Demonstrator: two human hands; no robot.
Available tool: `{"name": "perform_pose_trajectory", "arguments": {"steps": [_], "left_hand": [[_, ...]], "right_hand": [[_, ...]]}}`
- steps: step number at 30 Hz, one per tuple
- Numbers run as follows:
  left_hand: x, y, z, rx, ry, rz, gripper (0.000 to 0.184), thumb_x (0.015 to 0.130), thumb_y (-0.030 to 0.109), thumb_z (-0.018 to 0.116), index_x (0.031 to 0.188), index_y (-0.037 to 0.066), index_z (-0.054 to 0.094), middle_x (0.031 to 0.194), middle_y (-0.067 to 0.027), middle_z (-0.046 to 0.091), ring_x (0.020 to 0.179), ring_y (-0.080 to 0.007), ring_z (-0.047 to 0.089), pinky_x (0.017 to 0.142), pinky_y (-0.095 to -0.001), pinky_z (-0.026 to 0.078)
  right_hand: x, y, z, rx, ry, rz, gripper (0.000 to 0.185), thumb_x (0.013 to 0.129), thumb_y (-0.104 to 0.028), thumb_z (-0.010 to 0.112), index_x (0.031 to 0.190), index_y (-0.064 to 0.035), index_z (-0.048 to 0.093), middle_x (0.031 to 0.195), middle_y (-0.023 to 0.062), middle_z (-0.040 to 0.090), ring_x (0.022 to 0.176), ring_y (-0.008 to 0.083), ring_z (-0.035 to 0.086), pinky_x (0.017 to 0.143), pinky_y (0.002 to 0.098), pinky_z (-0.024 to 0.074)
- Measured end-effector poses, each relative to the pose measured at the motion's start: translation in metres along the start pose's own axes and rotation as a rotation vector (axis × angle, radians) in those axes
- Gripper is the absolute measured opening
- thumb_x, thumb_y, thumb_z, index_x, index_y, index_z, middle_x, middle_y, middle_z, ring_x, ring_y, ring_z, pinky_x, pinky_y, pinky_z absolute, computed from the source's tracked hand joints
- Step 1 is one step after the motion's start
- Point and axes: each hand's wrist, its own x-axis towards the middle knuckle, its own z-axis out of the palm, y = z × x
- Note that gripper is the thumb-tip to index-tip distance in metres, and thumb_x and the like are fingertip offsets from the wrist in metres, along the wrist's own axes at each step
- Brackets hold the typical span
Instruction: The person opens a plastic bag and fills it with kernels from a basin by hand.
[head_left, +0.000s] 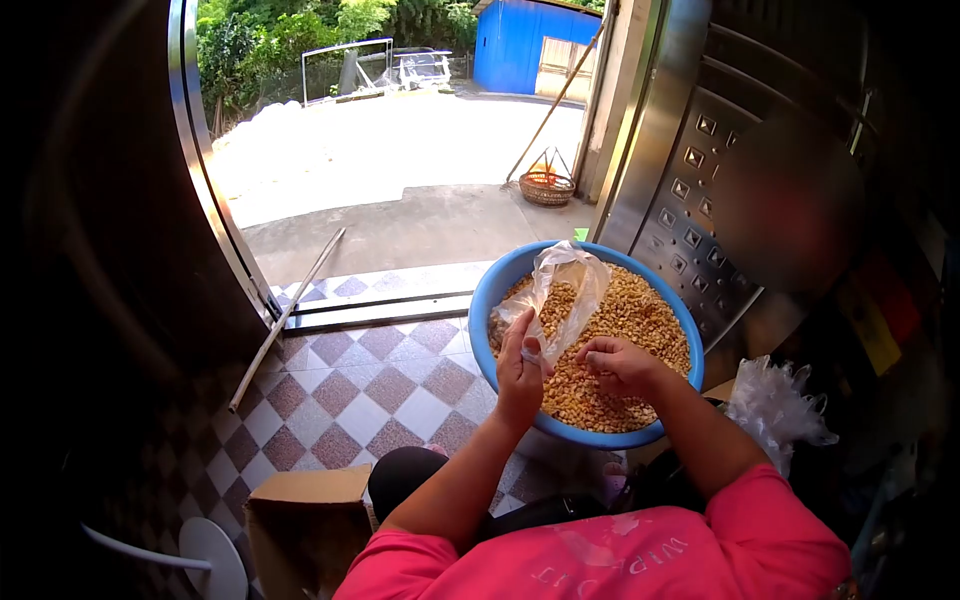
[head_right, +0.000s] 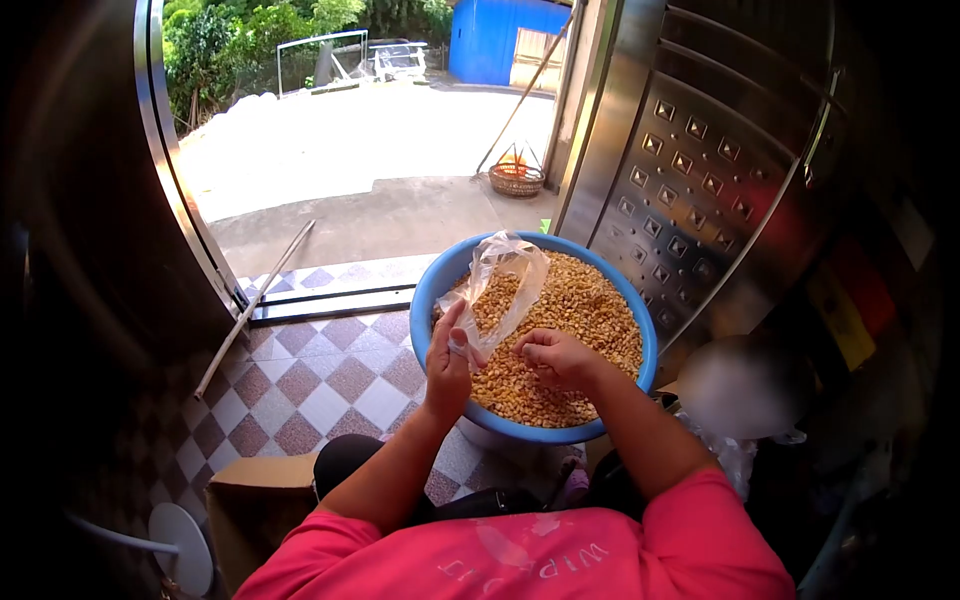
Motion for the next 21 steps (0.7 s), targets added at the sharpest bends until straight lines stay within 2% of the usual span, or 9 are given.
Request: {"name": "perform_pose_trajectory", "arguments": {"steps": [1, 8, 10, 12, 13, 14, 16, 18, 21], "left_hand": [[0.000, 0.000, 0.000, -0.001, -0.001, -0.013, 0.038, 0.096, 0.016, 0.039, 0.128, -0.004, 0.042, 0.118, -0.0142, 0.049, 0.060, -0.0102, 0.054, 0.055, -0.0231, 0.047], [-0.001, 0.001, -0.001, -0.050, -0.042, -0.050, 0.039, 0.096, 0.015, 0.040, 0.130, -0.002, 0.041, 0.112, -0.0115, 0.051, 0.059, -0.0085, 0.051, 0.054, -0.0217, 0.046], [-0.002, 0.003, 0.000, -0.054, -0.034, -0.053, 0.039, 0.096, 0.015, 0.040, 0.131, -0.002, 0.040, 0.110, -0.0111, 0.052, 0.059, -0.0082, 0.051, 0.054, -0.0214, 0.046], [0.000, 0.005, 0.000, -0.060, -0.025, -0.053, 0.039, 0.096, 0.015, 0.040, 0.131, -0.002, 0.040, 0.108, -0.0107, 0.052, 0.059, -0.0078, 0.050, 0.054, -0.0210, 0.045], [0.000, 0.006, -0.001, -0.075, -0.043, -0.066, 0.039, 0.096, 0.016, 0.040, 0.131, -0.001, 0.040, 0.106, -0.0104, 0.053, 0.059, -0.0077, 0.051, 0.053, -0.0209, 0.045], [0.000, 0.007, -0.001, -0.090, -0.060, -0.081, 0.039, 0.096, 0.016, 0.040, 0.131, -0.001, 0.040, 0.105, -0.0102, 0.053, 0.060, -0.0075, 0.051, 0.053, -0.0208, 0.045], [0.000, 0.008, 0.000, -0.071, -0.048, -0.045, 0.039, 0.096, 0.015, 0.039, 0.132, 0.000, 0.040, 0.100, -0.0088, 0.054, 0.059, -0.0071, 0.050, 0.053, -0.0206, 0.044], [0.001, 0.011, 0.001, -0.029, -0.074, -0.046, 0.039, 0.097, 0.015, 0.035, 0.134, 0.002, 0.038, 0.073, -0.0019, 0.050, 0.059, -0.0077, 0.052, 0.056, -0.0206, 0.043], [0.000, 0.012, 0.000, -0.035, -0.076, -0.064, 0.039, 0.097, 0.014, 0.035, 0.134, 0.003, 0.038, 0.071, -0.0010, 0.050, 0.059, -0.0074, 0.052, 0.055, -0.0200, 0.043]], "right_hand": [[0.002, -0.003, -0.002, 0.156, -0.061, 0.007, 0.016, 0.092, -0.011, 0.049, 0.105, -0.0024, 0.054, 0.074, 0.0027, 0.050, 0.046, 0.0044, 0.033, 0.038, 0.0172, 0.0257], [0.023, -0.050, 0.016, 0.409, -0.158, 0.034, 0.021, 0.094, -0.010, 0.045, 0.112, -0.0001, 0.049, 0.080, 0.0043, 0.051, 0.049, 0.0026, 0.034, 0.039, 0.0159, 0.0277], [0.037, -0.050, 0.018, 0.406, -0.180, 0.028, 0.023, 0.093, -0.007, 0.044, 0.114, 0.0004, 0.047, 0.084, 0.0072, 0.053, 0.054, 0.0049, 0.041, 0.040, 0.0164, 0.0319], [0.050, -0.051, 0.028, 0.457, 0.027, 0.092, 0.023, 0.091, -0.004, 0.043, 0.114, 0.0025, 0.047, 0.090, 0.0118, 0.055, 0.065, 0.0127, 0.054, 0.048, 0.0197, 0.0471], [0.049, -0.052, 0.040, 0.437, 0.118, 0.020, 0.024, 0.090, -0.001, 0.041, 0.113, 0.0043, 0.046, 0.098, 0.0173, 0.055, 0.082, 0.0232, 0.060, 0.068, 0.0286, 0.0568], [0.053, -0.051, 0.040, 0.435, 0.116, 0.020, 0.024, 0.090, -0.001, 0.041, 0.113, 0.0043, 0.046, 0.098, 0.0173, 0.055, 0.082, 0.0232, 0.060, 0.068, 0.0286, 0.0568], [0.062, -0.048, 0.038, 0.450, 0.092, -0.057, 0.024, 0.089, 0.000, 0.042, 0.113, 0.0057, 0.046, 0.103, 0.0193, 0.052, 0.092, 0.0287, 0.057, 0.084, 0.0375, 0.0549], [0.065, -0.050, 0.036, 0.430, 0.106, -0.094, 0.025, 0.088, 0.000, 0.043, 0.113, 0.0048, 0.046, 0.106, 0.0190, 0.051, 0.095, 0.0292, 0.056, 0.086, 0.0398, 0.0529], [0.073, -0.053, 0.026, 0.350, 0.107, -0.165, 0.026, 0.087, 0.000, 0.046, 0.113, 0.0021, 0.047, 0.109, 0.0170, 0.049, 0.099, 0.0286, 0.054, 0.088, 0.0432, 0.0490]]}}
